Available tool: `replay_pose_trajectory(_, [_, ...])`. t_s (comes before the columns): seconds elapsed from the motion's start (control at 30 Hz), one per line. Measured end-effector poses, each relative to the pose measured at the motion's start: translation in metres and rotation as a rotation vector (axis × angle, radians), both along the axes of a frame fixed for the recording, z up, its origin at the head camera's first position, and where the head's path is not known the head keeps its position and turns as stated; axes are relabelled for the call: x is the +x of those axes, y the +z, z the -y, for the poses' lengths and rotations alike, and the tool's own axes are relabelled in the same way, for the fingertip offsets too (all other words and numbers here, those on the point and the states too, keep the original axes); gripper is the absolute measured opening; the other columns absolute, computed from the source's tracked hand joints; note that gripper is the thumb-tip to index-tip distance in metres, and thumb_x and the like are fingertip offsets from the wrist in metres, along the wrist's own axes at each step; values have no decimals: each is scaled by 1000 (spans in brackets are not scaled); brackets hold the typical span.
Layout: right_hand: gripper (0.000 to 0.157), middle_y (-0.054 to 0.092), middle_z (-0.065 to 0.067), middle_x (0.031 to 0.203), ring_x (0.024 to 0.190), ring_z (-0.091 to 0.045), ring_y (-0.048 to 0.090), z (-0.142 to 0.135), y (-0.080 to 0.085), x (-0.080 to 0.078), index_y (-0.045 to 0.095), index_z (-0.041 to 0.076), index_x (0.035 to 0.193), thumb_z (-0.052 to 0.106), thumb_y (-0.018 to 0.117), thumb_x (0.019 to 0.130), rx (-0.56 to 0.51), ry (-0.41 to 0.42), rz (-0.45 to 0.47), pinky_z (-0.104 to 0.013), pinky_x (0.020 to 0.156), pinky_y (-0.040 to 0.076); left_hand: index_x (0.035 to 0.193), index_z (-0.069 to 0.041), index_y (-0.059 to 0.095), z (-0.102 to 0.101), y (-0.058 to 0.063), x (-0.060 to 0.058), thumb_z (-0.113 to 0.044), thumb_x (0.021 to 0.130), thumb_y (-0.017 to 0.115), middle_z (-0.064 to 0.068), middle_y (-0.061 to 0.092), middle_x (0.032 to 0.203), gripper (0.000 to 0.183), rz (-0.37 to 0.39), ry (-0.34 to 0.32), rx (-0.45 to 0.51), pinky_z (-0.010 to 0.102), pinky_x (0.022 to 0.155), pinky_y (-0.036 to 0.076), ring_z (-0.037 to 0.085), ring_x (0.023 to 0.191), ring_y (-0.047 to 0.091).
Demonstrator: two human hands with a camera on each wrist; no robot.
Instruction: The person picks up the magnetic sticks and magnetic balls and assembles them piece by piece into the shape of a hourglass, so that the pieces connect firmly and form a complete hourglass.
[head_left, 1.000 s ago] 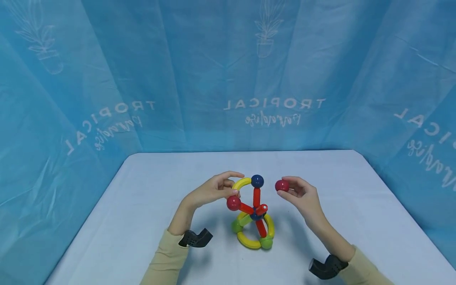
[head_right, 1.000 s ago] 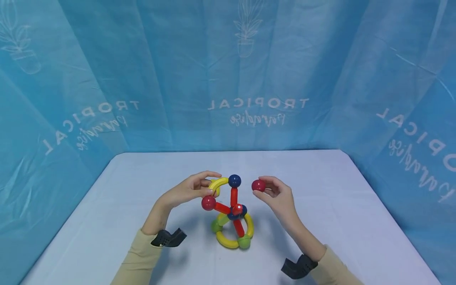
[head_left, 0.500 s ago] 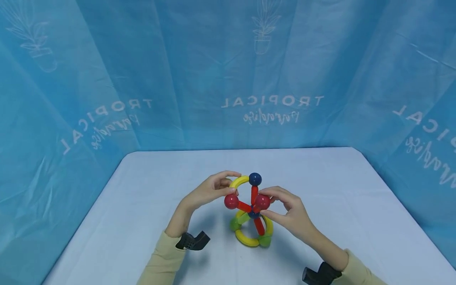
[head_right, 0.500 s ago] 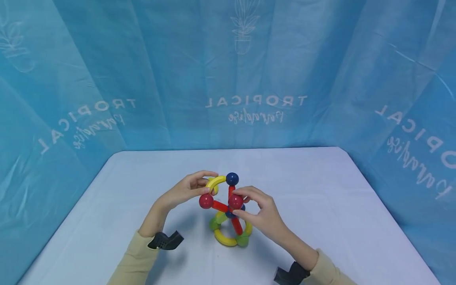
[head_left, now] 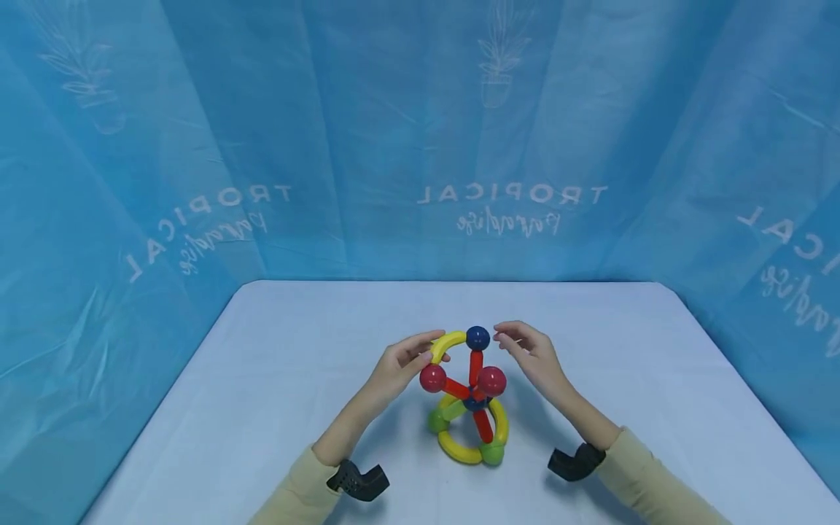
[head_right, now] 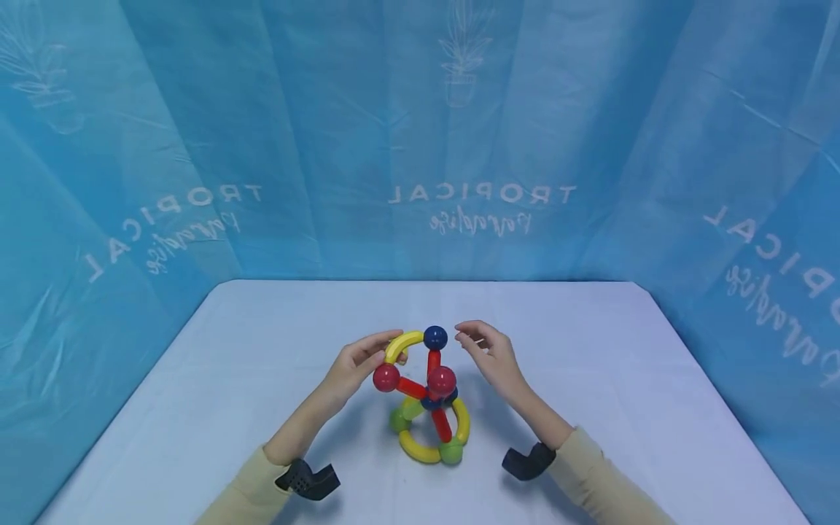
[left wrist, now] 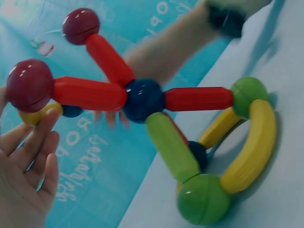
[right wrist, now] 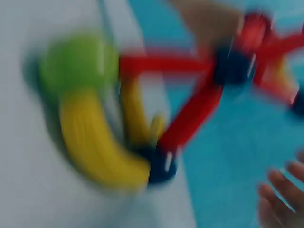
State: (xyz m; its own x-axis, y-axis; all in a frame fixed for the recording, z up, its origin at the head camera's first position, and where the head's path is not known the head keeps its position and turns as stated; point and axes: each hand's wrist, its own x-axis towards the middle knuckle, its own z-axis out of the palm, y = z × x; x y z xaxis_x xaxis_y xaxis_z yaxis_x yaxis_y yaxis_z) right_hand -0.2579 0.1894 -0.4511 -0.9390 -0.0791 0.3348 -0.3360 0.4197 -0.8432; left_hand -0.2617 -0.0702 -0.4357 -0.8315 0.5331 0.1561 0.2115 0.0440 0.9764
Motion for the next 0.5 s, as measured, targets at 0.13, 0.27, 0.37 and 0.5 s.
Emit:
replay_pose_trajectory(0.13, [23,69,-16,105,94,-24,62,3,-21,-49,64,2,112,10,59,92,212,216,96,-29,81,51,140,-6,45,0,-4,5,-24,97,52,26,60,121,47,-28,4,58,17,88,50,3,105,61])
replay_pose_trajectory(0.27, [25,67,-17,109,101,-29,62,18,-28,-80,63,1,115,5,60,90,271,494,94,-36,90,51,141,1,41,0,-10,6,-29,95,55,31,54,127,57,-92,-40,133,18,88,50,-1,106,59])
replay_pose_trajectory(0.37, [36,60,-16,124,117,-30,55,32,-24,-92,59,4,123,22,61,92,315,701,96,-42,98,46,141,6,38,1,-14,6,-33,93,57,33,48,131,65,-136,-72,167,19,90,50,0,110,57])
replay_pose_trajectory(0.5, [53,47,-18,139,129,-32,43,46,-19,-94,47,3,136,32,56,93,348,851,283,-50,105,38,141,4,38,2,-17,6,-34,92,57,30,47,135,65,-151,-73,166,20,92,49,1,113,54])
